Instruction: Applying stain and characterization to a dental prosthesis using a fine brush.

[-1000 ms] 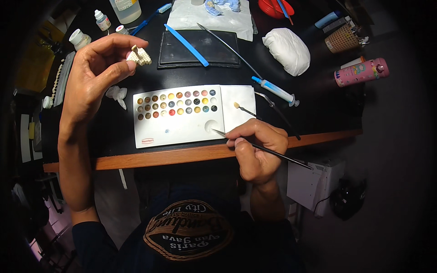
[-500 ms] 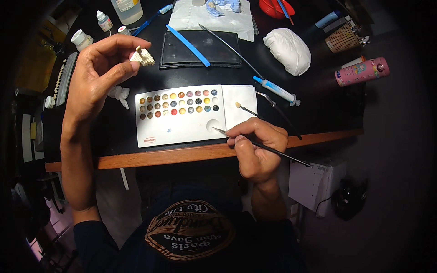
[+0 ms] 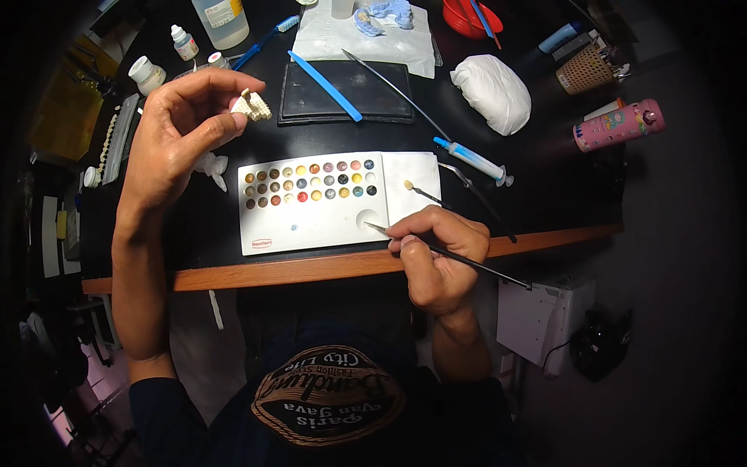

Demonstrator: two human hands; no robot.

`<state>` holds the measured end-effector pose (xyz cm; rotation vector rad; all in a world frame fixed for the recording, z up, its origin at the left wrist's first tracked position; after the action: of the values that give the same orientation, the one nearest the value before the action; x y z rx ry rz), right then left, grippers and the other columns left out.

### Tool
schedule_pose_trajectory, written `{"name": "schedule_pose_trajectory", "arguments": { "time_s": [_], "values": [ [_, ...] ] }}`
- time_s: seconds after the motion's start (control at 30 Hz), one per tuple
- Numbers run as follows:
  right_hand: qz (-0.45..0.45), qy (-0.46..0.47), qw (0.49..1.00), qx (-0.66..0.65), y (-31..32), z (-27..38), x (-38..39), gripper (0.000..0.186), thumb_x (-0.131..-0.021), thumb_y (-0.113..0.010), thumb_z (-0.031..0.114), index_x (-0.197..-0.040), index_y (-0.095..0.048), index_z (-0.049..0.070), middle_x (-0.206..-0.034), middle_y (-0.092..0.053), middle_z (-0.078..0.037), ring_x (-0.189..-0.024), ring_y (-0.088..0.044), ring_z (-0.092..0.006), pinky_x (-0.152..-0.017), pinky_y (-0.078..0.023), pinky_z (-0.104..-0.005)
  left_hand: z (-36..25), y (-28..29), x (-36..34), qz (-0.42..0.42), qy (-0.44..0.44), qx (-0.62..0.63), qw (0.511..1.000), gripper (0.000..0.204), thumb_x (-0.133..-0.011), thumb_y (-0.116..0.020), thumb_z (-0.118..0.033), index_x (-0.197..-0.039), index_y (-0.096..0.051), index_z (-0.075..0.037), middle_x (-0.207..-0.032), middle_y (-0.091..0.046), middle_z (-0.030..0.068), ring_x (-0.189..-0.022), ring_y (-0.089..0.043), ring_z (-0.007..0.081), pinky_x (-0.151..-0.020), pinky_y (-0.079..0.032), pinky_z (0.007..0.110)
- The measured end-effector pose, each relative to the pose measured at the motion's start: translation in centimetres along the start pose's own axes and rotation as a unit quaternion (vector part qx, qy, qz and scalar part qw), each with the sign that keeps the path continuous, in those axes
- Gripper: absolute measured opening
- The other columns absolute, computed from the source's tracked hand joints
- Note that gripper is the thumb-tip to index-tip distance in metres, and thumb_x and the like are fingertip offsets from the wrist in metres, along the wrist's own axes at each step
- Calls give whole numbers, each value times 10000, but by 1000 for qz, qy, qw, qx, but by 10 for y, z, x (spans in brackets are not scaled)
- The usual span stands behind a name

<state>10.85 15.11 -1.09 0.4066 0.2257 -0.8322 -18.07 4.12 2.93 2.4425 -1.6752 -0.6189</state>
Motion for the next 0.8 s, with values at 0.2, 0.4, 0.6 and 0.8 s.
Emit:
{"name": "schedule_pose_trajectory", "arguments": {
  "time_s": [0.2,0.4,0.6,0.8],
  "values": [
    [-43,-3,997,-60,-1,-2,4,200,-772,-514,12,-827,-675,-93,-709,-670,-146,-621,-660,-145,-597,-512,-239,-2,2,2,17,24,80,996,302,-864,-686,-52,-1154,-713,29,-891,-647,10,-797,-594,67,-723,-463,204],
    [-44,121,970,-208,-24,15,-12,268,-816,-495,0,-1041,-617,-79,-994,-597,-215,-828,-667,-195,-776,-560,-290,-11,-2,3,63,69,207,974,344,-821,-682,-86,-1129,-708,64,-893,-642,38,-794,-623,99,-769,-516,239],
    [-46,265,958,-95,-64,44,-59,201,-825,-639,-81,-1019,-645,-29,-873,-731,-134,-1108,-621,-290,-920,-527,-361,-8,2,3,70,94,298,947,312,-819,-712,-89,-1098,-703,50,-1125,-721,153,-868,-667,141,-791,-549,278],
    [-102,289,940,-154,-92,37,-71,143,-836,-651,-79,-974,-634,-47,-864,-701,-145,-1094,-652,-333,-887,-604,-400,-6,1,2,85,107,315,939,325,-839,-693,-88,-1125,-709,64,-1074,-724,164,-855,-681,165,-791,-554,293]
  ]
}}
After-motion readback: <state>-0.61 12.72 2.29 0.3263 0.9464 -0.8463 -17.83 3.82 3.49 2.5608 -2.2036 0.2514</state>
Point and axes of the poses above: each hand's wrist, its own x-axis away from the middle knuckle, its own y-axis out of the back of the hand, z = x × y, the point moved 1 cm from there along -x, towards the middle knuckle
